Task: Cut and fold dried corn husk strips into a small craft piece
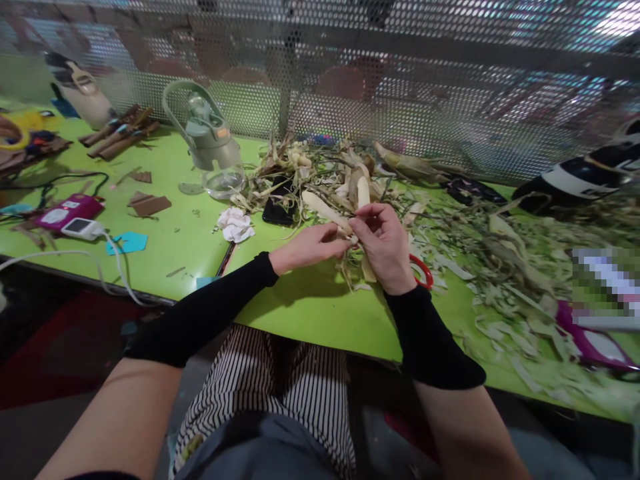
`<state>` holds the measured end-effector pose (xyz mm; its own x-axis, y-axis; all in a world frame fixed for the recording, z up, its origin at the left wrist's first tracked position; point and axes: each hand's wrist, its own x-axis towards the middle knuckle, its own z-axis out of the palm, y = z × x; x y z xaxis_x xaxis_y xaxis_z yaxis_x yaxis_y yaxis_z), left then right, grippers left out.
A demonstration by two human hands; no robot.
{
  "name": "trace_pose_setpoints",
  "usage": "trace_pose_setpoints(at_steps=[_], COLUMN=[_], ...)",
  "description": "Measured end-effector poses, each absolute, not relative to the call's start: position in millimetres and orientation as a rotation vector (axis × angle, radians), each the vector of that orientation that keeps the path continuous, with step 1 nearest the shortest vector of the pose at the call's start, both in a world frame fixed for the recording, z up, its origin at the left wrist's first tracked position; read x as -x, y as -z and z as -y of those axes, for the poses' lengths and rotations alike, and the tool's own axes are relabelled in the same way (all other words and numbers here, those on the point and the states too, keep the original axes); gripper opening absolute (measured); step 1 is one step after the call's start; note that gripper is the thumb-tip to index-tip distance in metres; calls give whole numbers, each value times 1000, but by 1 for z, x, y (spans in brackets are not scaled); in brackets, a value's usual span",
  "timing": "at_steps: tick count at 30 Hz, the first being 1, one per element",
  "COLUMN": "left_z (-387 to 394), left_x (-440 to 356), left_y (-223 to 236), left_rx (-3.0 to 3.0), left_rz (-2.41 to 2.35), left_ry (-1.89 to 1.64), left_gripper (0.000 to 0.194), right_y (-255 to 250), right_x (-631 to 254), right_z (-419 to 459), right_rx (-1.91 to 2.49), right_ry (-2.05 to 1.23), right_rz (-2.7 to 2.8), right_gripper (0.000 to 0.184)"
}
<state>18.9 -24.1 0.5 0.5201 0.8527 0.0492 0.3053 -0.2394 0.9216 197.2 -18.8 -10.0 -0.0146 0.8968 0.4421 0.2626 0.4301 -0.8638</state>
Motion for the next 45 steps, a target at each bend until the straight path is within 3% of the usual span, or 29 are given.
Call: trace_pose_setpoints(at_steps=[3,14,22,28,35,45], left_z=[23,30,32,28,21,30], left_x=[-18,-22,-16,-17,-20,-20], left_y=[-4,-9,-11,-11,-5,-8], left_rx=[-1762,-1328,-1454,-1680,-1992,-1909], left_rz=[-912,-867,-913,-942,-994,-904], left_ry=[-677,-659,-658,-745,-665,-687], left_gripper=[25,16,16,19,31,17], right_y=[10,10,15,0,7,12], right_x=[-198,-195,-202,-200,-195,-201], right_z=[18,22,12,25,22,16], right_rx=[1059,1060,1036,1142,1047,1063], right_ry=[-696,-666,-581,-642,-890,-893], right_rz=[1552,1608,1321,1711,1395,1349], right_gripper=[31,27,37,42,42,42])
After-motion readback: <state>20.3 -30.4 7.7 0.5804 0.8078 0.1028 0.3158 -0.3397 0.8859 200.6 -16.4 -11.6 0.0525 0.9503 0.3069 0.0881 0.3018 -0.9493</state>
